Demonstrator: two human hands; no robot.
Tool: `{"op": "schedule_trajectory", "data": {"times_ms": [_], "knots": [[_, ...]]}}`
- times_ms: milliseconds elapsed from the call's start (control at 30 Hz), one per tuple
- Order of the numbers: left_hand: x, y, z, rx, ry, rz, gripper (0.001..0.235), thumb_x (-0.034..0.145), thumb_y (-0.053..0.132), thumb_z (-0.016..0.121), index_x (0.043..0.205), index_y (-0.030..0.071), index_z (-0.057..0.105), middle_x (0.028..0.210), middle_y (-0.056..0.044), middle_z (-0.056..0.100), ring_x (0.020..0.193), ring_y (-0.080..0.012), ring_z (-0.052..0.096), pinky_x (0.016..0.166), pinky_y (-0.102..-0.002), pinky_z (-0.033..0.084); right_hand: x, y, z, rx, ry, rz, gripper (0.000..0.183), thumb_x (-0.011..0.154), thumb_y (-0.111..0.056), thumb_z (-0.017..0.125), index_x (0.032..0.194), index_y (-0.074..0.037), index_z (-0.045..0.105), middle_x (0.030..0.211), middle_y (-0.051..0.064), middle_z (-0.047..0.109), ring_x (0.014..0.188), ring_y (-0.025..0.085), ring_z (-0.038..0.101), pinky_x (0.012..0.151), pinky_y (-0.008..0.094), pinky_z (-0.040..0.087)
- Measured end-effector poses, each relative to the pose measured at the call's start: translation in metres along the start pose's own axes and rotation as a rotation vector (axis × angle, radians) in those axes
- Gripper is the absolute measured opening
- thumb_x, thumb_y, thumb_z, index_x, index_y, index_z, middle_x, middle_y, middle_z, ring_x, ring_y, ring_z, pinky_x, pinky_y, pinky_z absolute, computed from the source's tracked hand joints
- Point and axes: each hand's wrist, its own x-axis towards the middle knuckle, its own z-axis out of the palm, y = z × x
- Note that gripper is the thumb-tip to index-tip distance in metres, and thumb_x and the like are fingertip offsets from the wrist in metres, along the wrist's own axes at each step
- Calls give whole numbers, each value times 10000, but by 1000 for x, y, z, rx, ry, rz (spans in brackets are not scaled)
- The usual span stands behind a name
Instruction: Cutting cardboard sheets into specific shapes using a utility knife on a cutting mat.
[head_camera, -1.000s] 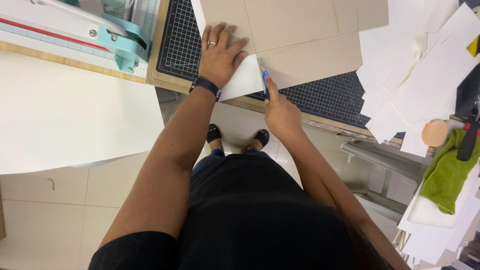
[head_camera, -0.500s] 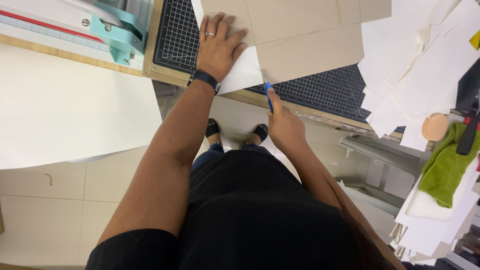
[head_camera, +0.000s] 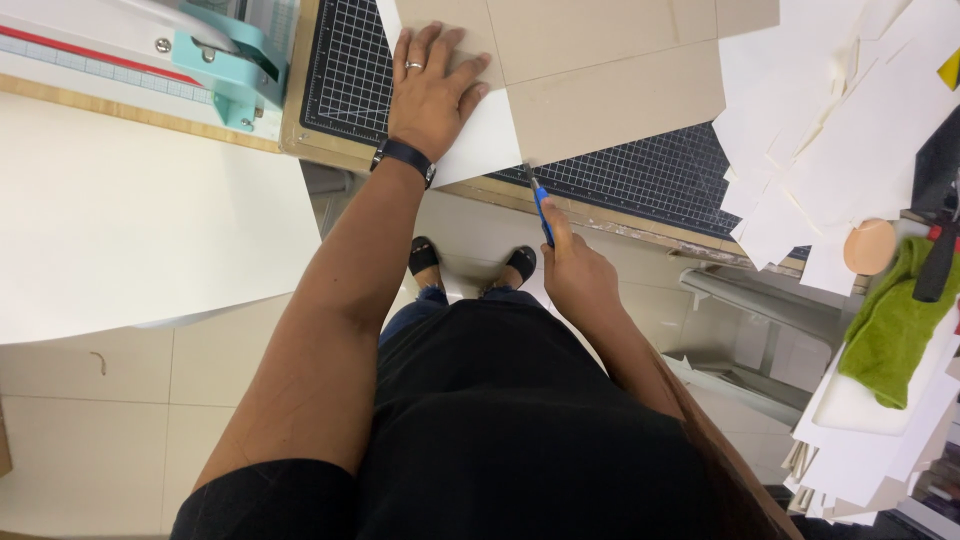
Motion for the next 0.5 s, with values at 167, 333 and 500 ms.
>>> {"op": "schedule_trajectory", "data": {"times_ms": [167,333,500], "knots": [[1,-1,1,2,-13,-4,291,1100,350,626,1308,172,724,1448,-171,510,1414,-424,330,1210,-610,109,-7,-6,-25,85,-8,-1,596,1054,-279,444,1615,-289,242,1121,124,688,753,346,656,633,479,474],[-1,0,2,2,-4,2,287,1098,340,640,1304,160,727,1442,-180,513,1400,-443,350,1210,-607,123,18,1,-11,146,98,-75,578,1051,-319,421,1601,-274,250,1472,44,594,889,359,685,684,493,497],[-1,-2,2,4,-11,7,323,1087,371,665,1314,149,723,1439,-180,499,1402,-431,329,1201,-620,125,40,11,3,118,155,-118,570,1077,-333,399,1612,-303,205,1339,121,666,957,369,686,662,495,514]]}}
